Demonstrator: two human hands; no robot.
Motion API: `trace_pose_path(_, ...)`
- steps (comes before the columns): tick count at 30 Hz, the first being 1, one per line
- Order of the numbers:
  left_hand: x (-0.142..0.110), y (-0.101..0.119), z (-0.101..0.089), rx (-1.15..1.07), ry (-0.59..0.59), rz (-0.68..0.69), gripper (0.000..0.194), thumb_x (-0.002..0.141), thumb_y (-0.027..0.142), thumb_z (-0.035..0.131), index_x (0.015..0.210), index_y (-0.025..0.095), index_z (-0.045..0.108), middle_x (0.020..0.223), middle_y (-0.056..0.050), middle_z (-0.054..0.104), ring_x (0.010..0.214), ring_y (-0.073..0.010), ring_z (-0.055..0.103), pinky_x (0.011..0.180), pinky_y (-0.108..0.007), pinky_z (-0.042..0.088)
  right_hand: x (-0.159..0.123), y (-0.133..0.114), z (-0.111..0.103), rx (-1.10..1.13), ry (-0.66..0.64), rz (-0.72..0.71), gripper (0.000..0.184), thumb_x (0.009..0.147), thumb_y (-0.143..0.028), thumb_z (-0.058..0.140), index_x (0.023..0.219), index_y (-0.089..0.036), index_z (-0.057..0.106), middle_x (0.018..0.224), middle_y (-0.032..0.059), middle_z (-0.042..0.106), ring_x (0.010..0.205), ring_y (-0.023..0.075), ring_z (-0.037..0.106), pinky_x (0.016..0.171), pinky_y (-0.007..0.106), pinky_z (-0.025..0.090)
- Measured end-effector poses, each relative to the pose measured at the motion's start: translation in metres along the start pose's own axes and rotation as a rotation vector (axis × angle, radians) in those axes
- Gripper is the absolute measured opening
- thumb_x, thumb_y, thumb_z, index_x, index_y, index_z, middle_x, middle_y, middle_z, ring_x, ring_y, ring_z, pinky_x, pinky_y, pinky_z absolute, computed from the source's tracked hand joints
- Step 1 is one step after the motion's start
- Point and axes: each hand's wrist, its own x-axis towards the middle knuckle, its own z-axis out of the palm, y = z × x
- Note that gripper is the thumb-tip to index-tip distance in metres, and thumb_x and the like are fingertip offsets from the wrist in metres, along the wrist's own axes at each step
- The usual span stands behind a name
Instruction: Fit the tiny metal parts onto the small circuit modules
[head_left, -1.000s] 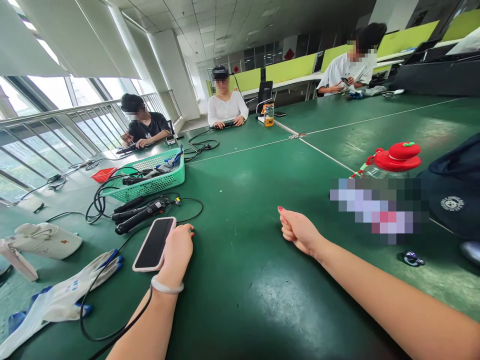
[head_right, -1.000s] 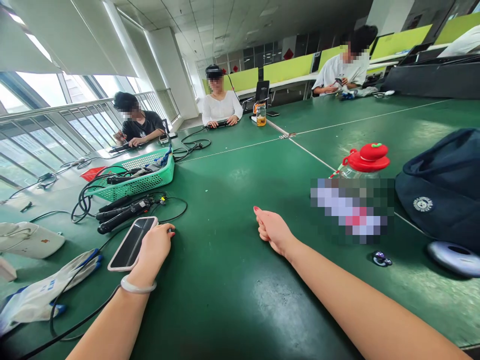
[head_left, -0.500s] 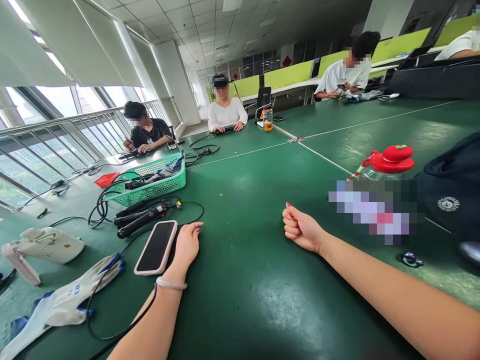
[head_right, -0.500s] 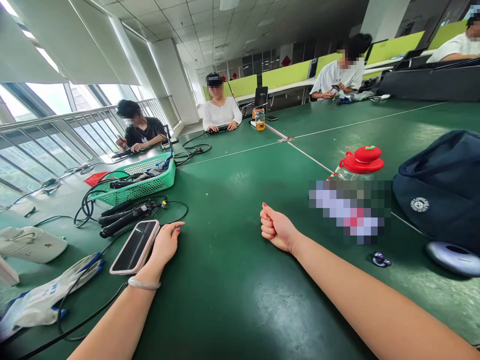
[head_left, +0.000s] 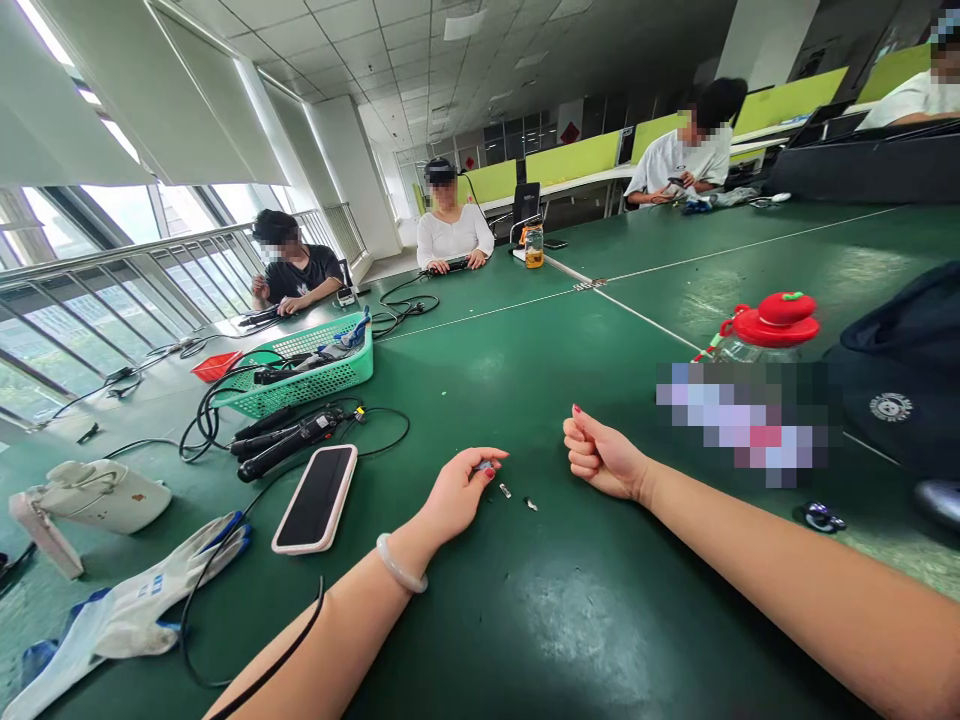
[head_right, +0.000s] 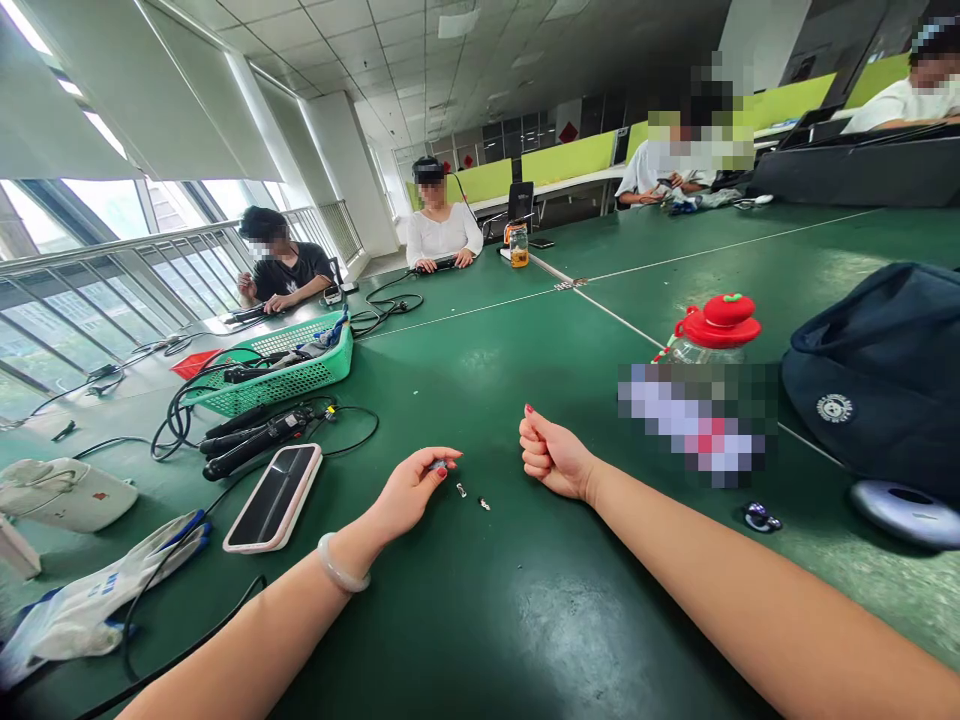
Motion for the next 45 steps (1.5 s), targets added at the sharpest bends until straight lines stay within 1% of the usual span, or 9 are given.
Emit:
trace_pose_path(10, 0.007, -0.006, -0.006, 0.044, -0.142, 0.066, 0.037, 0.086, 0.017, 0.049, 0.122, 0.019, 0.056, 0.121, -0.008, 0.064, 0.112, -0.0175, 0.06, 0.101, -0.036, 0.046, 0.011, 0.0, 0.0, -0.361, -0.034, 0.03, 0.053, 0.082, -0.065, 0.05, 0.063, -0.022, 0.026, 0.047, -0.0125, 0.014, 0.039, 0.0039, 0.007, 0.036, 0.018, 0.011)
trace_pose_path(14, 0.01, -0.012, -0.011, 0.048, -0.149, 0.151, 0.057, 0.085, 0.024, 0.055, 0.139, 0.024, 0.038, 0.142, -0.012, 0.046, 0.124, -0.022, 0.052, 0.104, -0.041, 0.044, 0.017, -0.003, 0.005, -0.453, -0.082, 0.011, 0.036, 0.083, -0.053, 0.054, 0.074, -0.023, 0.038, 0.046, -0.0139, 0.014, 0.039, 0.0048, 0.008, 0.038, 0.019, 0.011)
trace_pose_path(19, 0.02, -0.009, -0.011, 0.34, -0.18, 0.354, 0.089, 0.077, 0.035, 0.067, 0.149, 0.027, 0.015, 0.158, -0.01, 0.014, 0.144, -0.0269, 0.019, 0.117, -0.045, 0.025, 0.03, -0.002, 0.015, -0.63, -0.169, -0.074, 0.022, 0.078, -0.037, 0.057, 0.084, -0.022, 0.042, 0.053, -0.0112, 0.031, 0.041, 0.0057, 0.022, 0.04, 0.019, 0.021)
trace_pose_path(22, 0.034, -0.007, -0.009, 0.484, -0.183, 0.466, 0.104, 0.07, 0.047, 0.071, 0.15, 0.023, 0.009, 0.159, -0.015, 0.002, 0.146, -0.0309, 0.006, 0.117, -0.051, 0.02, 0.039, 0.002, 0.028, -0.789, -0.23, -0.167, 0.014, 0.074, -0.028, 0.06, 0.082, -0.02, 0.051, 0.064, -0.004, 0.049, 0.055, 0.01, 0.045, 0.053, 0.025, 0.04)
trace_pose_path(25, 0.051, -0.004, -0.01, 0.619, -0.188, 0.609, 0.107, 0.065, 0.055, 0.073, 0.149, 0.019, 0.018, 0.158, -0.021, 0.001, 0.145, -0.0364, -0.002, 0.115, -0.059, 0.011, 0.048, 0.004, 0.045, -0.995, -0.331, -0.273, 0.016, 0.067, -0.017, 0.067, 0.083, -0.017, 0.062, 0.091, 0.0082, 0.065, 0.094, 0.0227, 0.056, 0.083, 0.038, 0.046)
trace_pose_path(28, 0.066, 0.003, -0.016, 0.724, -0.257, 0.715, 0.094, 0.065, 0.048, 0.075, 0.146, 0.025, 0.031, 0.158, -0.018, 0.008, 0.145, -0.039, 0.004, 0.113, -0.063, 0.011, 0.058, 0.002, 0.055, -1.697, -0.592, -0.691, 0.04, 0.071, -0.021, 0.068, 0.109, -0.01, 0.063, 0.126, 0.0209, 0.057, 0.124, 0.0354, 0.043, 0.098, 0.051, 0.038)
trace_pose_path(32, 0.079, 0.014, -0.026, 0.806, -0.268, 0.773, 0.081, 0.074, 0.03, 0.07, 0.145, 0.03, 0.032, 0.155, -0.015, 0.022, 0.138, -0.0348, 0.029, 0.11, -0.053, 0.026, 0.077, -0.003, 0.051, -2.173, -0.662, -0.97, 0.028, 0.082, -0.015, 0.055, 0.107, -0.009, 0.067, 0.119, 0.0204, 0.063, 0.12, 0.0339, 0.05, 0.1, 0.052, 0.039)
trace_pose_path(36, 0.092, 0.016, -0.031, 0.964, -0.298, 0.72, 0.077, 0.078, 0.007, 0.051, 0.147, 0.032, 0.026, 0.119, -0.01, 0.058, 0.103, -0.0222, 0.058, 0.089, -0.035, 0.045, 0.095, -0.002, 0.037, -2.237, -0.644, -1.018, 0.027, 0.084, -0.008, 0.045, 0.099, -0.011, 0.068, 0.105, 0.0165, 0.068, 0.108, 0.029, 0.059, 0.097, 0.05, 0.042)
trace_pose_path(45, 0.119, -0.004, -0.03, 1.211, -0.225, 0.699, 0.068, 0.084, 0.011, 0.042, 0.147, 0.032, 0.025, 0.105, -0.009, 0.058, 0.088, -0.0202, 0.059, 0.074, -0.031, 0.044, 0.123, -0.006, 0.029, -2.244, -0.627, -1.057, 0.032, 0.084, -0.008, 0.039, 0.101, -0.009, 0.067, 0.104, 0.0179, 0.068, 0.107, 0.0292, 0.058, 0.095, 0.051, 0.044)
